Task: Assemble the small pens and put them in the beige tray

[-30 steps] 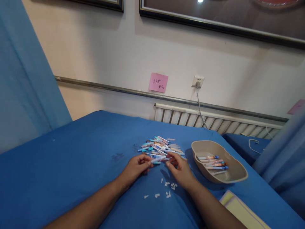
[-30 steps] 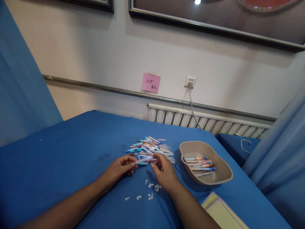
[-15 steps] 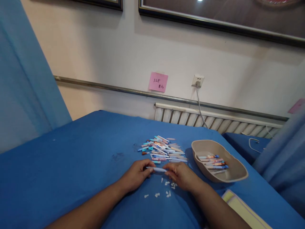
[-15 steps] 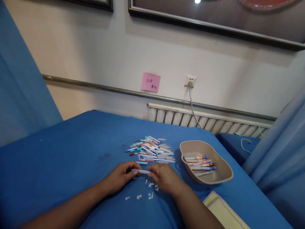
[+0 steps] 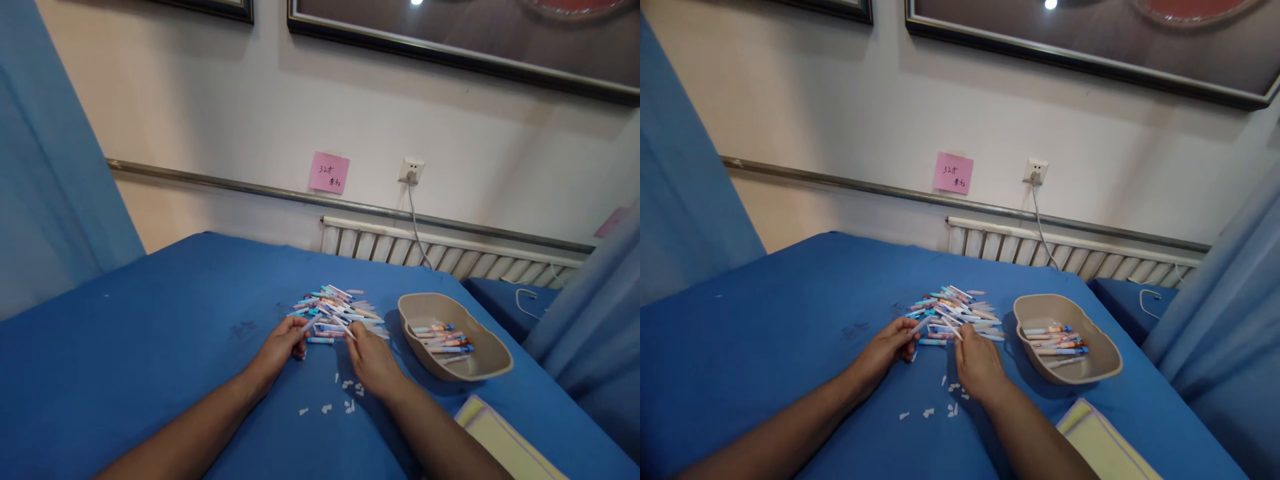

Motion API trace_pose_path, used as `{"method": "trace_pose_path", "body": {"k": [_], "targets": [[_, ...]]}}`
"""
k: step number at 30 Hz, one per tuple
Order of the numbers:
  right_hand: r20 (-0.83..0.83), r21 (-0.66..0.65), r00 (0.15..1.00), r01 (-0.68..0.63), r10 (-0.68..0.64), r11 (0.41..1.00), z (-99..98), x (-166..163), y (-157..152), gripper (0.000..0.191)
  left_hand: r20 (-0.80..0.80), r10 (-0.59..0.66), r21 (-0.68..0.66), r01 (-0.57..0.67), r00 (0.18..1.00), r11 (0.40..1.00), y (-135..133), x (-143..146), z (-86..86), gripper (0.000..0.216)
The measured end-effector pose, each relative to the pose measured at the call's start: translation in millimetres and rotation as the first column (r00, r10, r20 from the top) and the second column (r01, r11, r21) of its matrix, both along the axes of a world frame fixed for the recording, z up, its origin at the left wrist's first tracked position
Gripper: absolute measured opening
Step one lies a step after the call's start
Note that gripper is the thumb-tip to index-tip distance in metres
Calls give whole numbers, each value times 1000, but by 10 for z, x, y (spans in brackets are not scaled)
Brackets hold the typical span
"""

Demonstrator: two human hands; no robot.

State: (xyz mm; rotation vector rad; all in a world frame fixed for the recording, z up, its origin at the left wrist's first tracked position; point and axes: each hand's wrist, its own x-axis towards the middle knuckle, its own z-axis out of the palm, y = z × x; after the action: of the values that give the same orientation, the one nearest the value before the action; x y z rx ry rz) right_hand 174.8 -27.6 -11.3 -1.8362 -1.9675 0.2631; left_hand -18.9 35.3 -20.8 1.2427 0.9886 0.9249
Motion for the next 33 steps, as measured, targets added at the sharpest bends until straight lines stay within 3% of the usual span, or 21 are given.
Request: {"method": "trace_pose_path", "body": {"k": [6,12,15,18,21,24,28,33], "targets": [[151,-57,988,44,-35,997,-65,-96,84,22,-99,-44,40,49,994,998,-114,109,27,20],[186,-75,982,60,-45,995,-149,-134,134,21,-195,-50,94,70,980,993,-155,127,56,18],[113,-45,991,80,-74,996,-168,-36,132,21,-184,-59,77,74,981,994,-160,114,64,19],[-155,-31,983,98,-102,995,-160,161,137,19,-189,-64,58,77,980,995,-175,98,68,21],[-543,-78,832,85,-114,993,-116,299,131,23,-211,-85,57,99,974,993,-193,90,71,24],[-769,-117,634,-8,-85,993,-55,220,77,27,-215,-140,56,156,966,986,-209,88,75,28],[-866,-224,486,-158,-122,962,8,-133,-68,28,-187,-168,108,191,968,976,-235,89,74,33],[-919,-298,304,-117,-251,947,45,-392,-184,31,-164,-189,143,213,968,966,-282,86,79,33]]}}
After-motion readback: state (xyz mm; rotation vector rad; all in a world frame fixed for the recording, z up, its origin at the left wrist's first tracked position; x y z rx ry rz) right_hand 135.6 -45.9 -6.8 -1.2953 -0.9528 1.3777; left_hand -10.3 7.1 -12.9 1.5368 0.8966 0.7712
